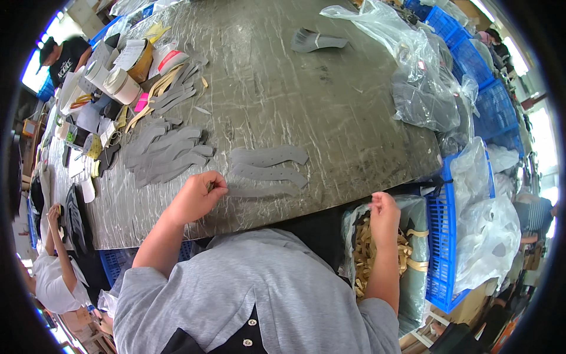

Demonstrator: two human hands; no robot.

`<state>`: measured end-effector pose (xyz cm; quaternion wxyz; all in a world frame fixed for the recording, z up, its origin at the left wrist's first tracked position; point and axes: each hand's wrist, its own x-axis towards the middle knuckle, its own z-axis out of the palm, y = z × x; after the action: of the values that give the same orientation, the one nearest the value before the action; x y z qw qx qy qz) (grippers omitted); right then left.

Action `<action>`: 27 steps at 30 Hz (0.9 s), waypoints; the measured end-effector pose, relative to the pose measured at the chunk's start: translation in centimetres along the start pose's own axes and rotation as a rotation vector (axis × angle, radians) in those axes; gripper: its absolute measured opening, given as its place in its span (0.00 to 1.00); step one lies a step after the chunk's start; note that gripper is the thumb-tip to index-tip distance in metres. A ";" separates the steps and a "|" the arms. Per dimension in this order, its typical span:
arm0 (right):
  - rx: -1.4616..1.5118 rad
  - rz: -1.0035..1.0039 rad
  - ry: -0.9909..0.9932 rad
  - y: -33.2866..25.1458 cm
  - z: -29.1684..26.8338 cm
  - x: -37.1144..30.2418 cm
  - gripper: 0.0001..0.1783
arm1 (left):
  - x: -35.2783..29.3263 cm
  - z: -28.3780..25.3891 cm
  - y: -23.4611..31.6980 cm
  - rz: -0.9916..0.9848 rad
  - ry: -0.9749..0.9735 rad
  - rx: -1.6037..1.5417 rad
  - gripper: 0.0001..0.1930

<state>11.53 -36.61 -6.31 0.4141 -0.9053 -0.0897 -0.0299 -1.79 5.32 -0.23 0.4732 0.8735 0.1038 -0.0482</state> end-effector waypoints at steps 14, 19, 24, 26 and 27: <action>0.014 0.149 0.028 -0.2 -1.4 -0.9 0.07 | 1.1 -0.1 1.4 -0.089 -0.075 -0.132 0.04; 0.707 0.163 -0.391 -7.5 3.9 -0.7 0.14 | 1.7 -0.1 1.9 -0.044 -0.110 -0.113 0.05; 0.659 0.211 -0.619 -9.3 8.3 0.8 0.09 | 2.1 -0.2 1.9 -0.045 -0.058 -0.131 0.04; 0.690 0.113 -0.471 -9.8 9.5 1.1 0.04 | 2.6 -0.1 1.3 -0.036 0.013 -0.128 0.05; 0.662 0.049 -0.403 -9.8 10.0 1.5 0.03 | 3.0 -0.2 1.0 -0.072 0.020 -0.125 0.05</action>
<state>10.93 -22.52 -5.38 0.6584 -0.7124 -0.1526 0.1890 1.40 5.35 0.13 0.5238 0.8384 0.1426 -0.0498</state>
